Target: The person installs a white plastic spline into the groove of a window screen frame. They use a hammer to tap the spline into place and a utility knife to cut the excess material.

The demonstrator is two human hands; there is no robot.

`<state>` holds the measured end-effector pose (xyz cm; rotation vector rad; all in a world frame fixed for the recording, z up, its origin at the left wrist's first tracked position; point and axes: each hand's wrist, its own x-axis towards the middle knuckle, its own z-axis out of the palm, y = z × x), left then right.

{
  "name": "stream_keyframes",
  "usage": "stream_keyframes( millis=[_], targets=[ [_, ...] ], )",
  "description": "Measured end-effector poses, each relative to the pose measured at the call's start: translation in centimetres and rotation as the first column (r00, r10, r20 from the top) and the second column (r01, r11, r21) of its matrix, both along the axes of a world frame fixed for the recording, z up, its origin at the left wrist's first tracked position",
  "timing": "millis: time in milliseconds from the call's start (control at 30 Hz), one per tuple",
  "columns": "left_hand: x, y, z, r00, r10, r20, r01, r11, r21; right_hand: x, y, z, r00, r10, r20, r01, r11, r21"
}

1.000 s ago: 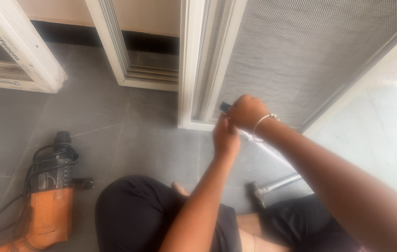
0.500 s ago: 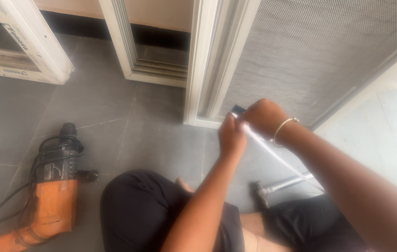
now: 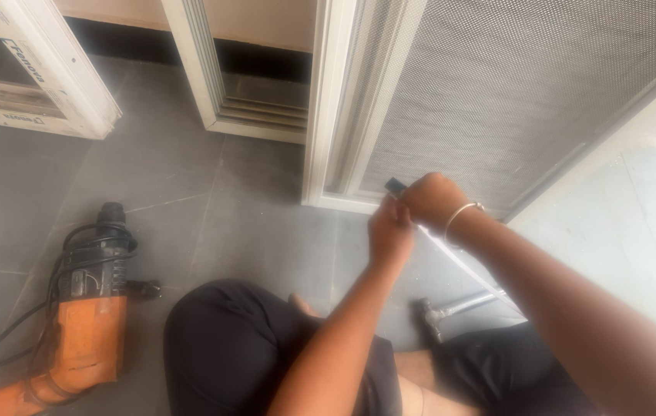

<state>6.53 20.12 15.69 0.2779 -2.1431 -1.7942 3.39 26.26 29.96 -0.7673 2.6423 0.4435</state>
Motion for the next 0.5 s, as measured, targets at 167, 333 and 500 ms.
stream_keyframes(
  millis=[167, 333, 500],
  targets=[
    [-0.1, -0.1, -0.4, 0.996, -0.016, 0.087, 0.014, 1.000, 0.019, 0.1, 0.3, -0.4, 0.998, 0.028, -0.057, -0.031, 0.998, -0.052],
    [0.1, 0.0, -0.7, 0.999, 0.024, -0.046, -0.022, 0.999, 0.033, 1.0, -0.3, 1.5, 0.979, -0.113, 0.168, 0.120, 0.992, -0.031],
    [-0.8, -0.8, -0.8, 0.996, 0.039, -0.084, -0.044, 0.997, -0.061, 1.9, 0.8, 2.8, 0.885, -0.333, 0.324, 0.444, 0.813, -0.377]
  ],
)
